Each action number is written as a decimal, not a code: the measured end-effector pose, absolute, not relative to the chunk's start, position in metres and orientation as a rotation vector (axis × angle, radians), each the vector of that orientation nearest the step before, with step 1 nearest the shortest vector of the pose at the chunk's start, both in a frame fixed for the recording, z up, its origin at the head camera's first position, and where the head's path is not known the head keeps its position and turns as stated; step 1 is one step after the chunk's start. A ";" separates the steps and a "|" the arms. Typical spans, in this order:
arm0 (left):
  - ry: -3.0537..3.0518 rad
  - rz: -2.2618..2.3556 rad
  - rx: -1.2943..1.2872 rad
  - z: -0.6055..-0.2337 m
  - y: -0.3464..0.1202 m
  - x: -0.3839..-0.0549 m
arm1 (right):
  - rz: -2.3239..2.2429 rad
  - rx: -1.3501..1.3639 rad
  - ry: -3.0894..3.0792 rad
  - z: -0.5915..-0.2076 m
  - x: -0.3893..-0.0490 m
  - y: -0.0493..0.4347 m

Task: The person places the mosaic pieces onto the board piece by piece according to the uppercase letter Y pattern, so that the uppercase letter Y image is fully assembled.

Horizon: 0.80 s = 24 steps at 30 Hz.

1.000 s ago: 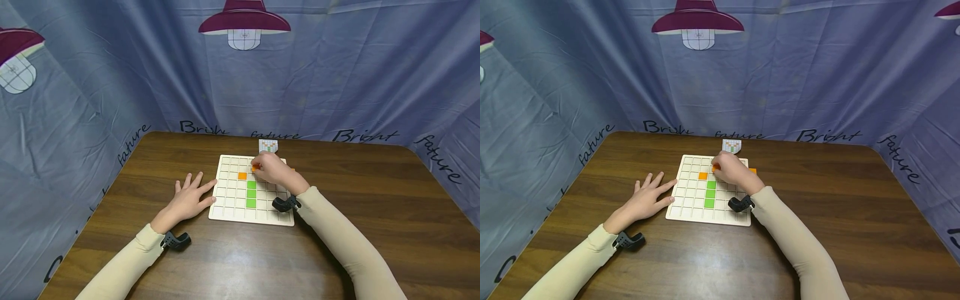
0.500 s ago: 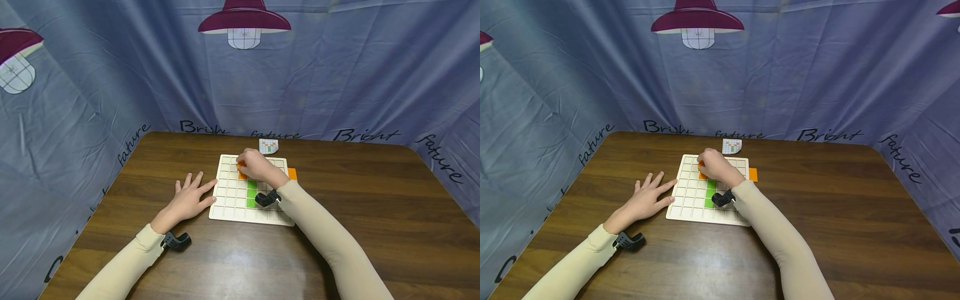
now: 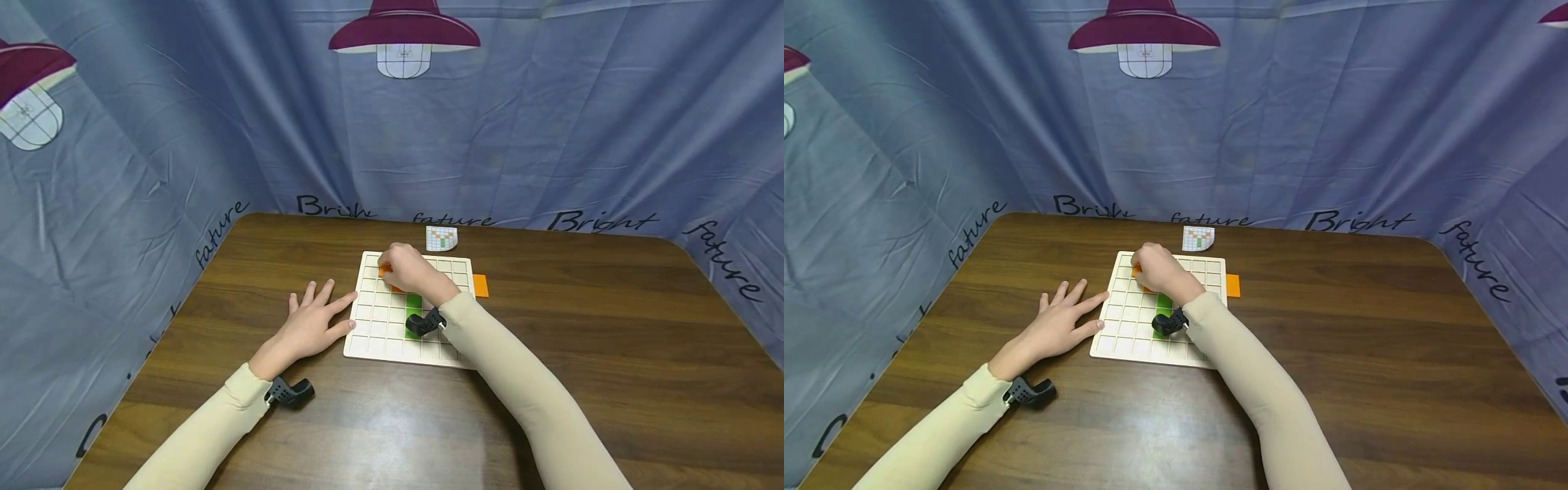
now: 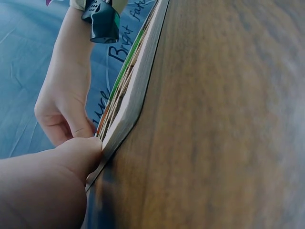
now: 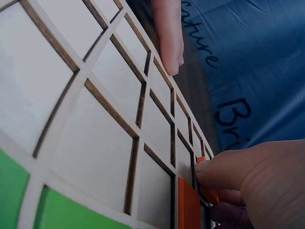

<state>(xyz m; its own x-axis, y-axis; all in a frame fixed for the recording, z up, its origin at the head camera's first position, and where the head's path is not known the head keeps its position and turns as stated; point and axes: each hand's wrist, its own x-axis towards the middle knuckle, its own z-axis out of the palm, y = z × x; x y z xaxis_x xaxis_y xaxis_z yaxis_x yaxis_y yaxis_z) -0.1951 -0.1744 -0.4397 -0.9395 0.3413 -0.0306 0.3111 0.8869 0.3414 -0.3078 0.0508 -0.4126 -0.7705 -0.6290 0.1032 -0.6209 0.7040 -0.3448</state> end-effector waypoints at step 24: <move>2.967 0.525 0.518 -0.439 -0.173 -0.196 | -0.575 -1.098 2.886 -0.414 -0.307 0.049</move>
